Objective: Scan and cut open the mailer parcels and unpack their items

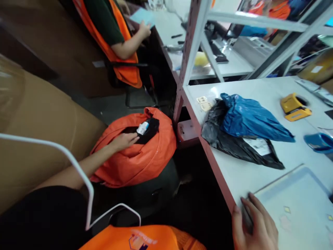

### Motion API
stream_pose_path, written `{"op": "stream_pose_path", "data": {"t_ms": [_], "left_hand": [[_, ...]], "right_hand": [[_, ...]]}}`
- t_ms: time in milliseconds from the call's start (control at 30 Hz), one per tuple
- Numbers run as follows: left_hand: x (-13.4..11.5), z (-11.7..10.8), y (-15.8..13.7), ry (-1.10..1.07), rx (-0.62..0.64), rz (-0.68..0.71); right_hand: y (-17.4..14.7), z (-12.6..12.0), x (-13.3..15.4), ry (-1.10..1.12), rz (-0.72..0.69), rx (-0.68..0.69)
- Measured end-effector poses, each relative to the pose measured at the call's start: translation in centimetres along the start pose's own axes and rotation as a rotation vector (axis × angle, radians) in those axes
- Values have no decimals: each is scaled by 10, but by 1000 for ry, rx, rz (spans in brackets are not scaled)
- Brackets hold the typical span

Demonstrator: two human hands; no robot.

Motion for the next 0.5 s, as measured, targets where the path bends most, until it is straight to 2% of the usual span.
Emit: {"op": "stream_pose_path", "data": {"t_ms": [67, 200, 367, 433, 500], "left_hand": [[-9, -1, -3, 27, 17, 6], [-7, -12, -6, 103, -58, -85], [-32, -9, -7, 105, 57, 14], [-45, -23, -6, 87, 14, 19], [-54, -55, -4, 68, -105, -14]], "right_hand": [[2, 1, 5, 22, -31, 0], [-1, 5, -4, 72, -55, 2], [-1, 7, -8, 118, -79, -10], [0, 6, -7, 134, -88, -9], [1, 4, -6, 151, -95, -4]]}}
Point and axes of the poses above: each hand's wrist, its own y-axis towards the middle knuckle, its own z-axis out of the palm, x = y × z, the point moved 8 cm from there along y, towards the middle knuckle, and after that the axes turned 3 degrees about -z, right-handed, at the moved point
